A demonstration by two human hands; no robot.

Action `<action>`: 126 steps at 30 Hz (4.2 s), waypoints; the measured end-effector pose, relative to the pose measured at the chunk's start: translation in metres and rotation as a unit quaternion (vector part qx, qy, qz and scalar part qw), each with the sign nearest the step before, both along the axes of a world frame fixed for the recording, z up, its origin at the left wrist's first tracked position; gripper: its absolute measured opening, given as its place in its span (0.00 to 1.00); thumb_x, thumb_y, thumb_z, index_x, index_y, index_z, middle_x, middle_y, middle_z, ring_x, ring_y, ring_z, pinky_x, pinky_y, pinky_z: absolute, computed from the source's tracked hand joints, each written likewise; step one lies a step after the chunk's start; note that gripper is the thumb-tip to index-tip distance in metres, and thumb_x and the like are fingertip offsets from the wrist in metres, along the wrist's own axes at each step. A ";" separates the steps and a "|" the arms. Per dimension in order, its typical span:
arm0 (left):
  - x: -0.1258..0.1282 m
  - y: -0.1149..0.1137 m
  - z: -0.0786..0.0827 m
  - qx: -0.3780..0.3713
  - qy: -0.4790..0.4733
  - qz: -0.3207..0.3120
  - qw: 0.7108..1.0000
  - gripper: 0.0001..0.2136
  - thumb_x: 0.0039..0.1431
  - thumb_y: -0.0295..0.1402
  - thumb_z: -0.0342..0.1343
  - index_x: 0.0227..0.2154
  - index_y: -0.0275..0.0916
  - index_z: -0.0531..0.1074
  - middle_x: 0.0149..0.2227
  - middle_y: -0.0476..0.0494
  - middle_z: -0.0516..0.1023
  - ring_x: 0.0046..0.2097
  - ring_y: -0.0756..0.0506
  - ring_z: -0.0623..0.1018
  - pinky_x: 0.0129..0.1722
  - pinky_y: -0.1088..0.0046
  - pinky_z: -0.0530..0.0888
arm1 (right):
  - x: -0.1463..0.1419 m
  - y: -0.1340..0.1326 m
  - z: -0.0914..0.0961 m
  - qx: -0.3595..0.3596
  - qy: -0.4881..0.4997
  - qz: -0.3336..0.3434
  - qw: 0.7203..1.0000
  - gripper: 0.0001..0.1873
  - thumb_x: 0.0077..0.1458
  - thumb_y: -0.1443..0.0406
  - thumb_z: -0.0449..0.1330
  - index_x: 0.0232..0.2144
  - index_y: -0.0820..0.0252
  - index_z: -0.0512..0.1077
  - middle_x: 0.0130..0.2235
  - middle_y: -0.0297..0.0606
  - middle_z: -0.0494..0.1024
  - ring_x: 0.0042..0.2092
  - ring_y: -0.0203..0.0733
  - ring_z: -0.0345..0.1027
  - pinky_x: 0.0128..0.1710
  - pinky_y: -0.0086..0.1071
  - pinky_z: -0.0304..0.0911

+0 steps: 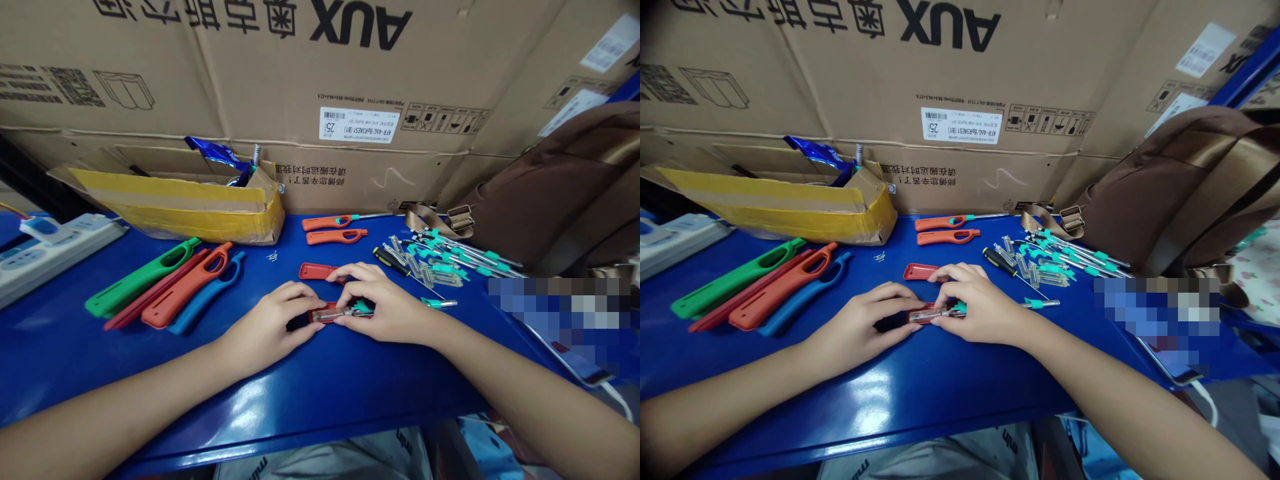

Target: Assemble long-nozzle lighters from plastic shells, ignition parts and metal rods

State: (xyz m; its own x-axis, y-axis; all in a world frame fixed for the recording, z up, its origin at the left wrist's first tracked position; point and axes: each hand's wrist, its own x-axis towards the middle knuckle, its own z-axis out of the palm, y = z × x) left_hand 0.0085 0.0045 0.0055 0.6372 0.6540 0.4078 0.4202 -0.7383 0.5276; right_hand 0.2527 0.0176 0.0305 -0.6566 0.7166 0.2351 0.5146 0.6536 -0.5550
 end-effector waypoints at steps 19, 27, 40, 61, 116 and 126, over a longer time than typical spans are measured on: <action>-0.003 0.001 0.003 0.006 0.015 0.011 1.000 0.11 0.68 0.29 0.56 0.48 0.40 0.80 0.43 0.42 0.77 0.44 0.46 0.77 0.45 0.67 0.76 | 0.013 0.009 0.006 0.040 0.007 -0.018 0.999 0.05 0.61 0.67 0.63 0.40 0.55 0.77 0.55 0.41 0.74 0.57 0.46 0.66 0.60 0.47 0.57; -0.008 0.003 0.004 0.040 0.050 0.003 0.998 0.11 0.69 0.30 0.55 0.49 0.40 0.80 0.43 0.40 0.78 0.44 0.44 0.77 0.45 0.66 0.77 | 0.011 0.010 0.003 0.018 -0.024 0.001 1.000 0.09 0.56 0.59 0.70 0.39 0.53 0.77 0.51 0.39 0.76 0.55 0.47 0.67 0.59 0.47 0.56; -0.009 0.002 0.006 0.064 0.067 -0.001 0.996 0.15 0.69 0.29 0.55 0.56 0.42 0.74 0.51 0.40 0.77 0.51 0.42 0.76 0.52 0.62 0.76 | 0.010 0.010 0.002 0.029 -0.017 0.007 0.999 0.07 0.60 0.67 0.64 0.42 0.54 0.75 0.49 0.39 0.76 0.54 0.46 0.67 0.58 0.45 0.56; -0.009 0.005 0.008 0.112 0.156 -0.035 0.981 0.18 0.72 0.28 0.49 0.60 0.45 0.73 0.56 0.40 0.78 0.51 0.41 0.77 0.50 0.59 0.78 | 0.011 0.017 -0.006 0.042 -0.003 -0.034 0.999 0.11 0.61 0.70 0.60 0.46 0.55 0.73 0.48 0.40 0.77 0.52 0.47 0.69 0.56 0.46 0.60; -0.011 0.000 0.016 0.171 0.189 0.004 0.967 0.14 0.72 0.30 0.48 0.55 0.38 0.73 0.52 0.42 0.81 0.49 0.40 0.80 0.48 0.59 0.79 | 0.006 0.005 0.003 -0.065 -0.006 -0.035 0.997 0.04 0.60 0.72 0.60 0.33 0.62 0.73 0.33 0.33 0.71 0.27 0.30 0.60 0.31 0.27 0.59; -0.014 0.001 0.012 0.160 0.212 -0.021 0.964 0.19 0.69 0.24 0.49 0.60 0.42 0.72 0.57 0.41 0.78 0.52 0.39 0.78 0.49 0.58 0.80 | 0.010 0.008 0.005 -0.085 -0.011 -0.039 0.996 0.06 0.60 0.73 0.59 0.34 0.62 0.76 0.34 0.35 0.74 0.28 0.31 0.62 0.31 0.27 0.59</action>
State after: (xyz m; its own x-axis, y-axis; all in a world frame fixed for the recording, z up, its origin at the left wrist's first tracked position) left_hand -0.0054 0.0054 0.0173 0.8137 0.5081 0.2822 0.5145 -0.8556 0.0569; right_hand 0.2629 0.0255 0.0353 -0.6010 0.7939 0.0920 0.5734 0.5085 -0.6424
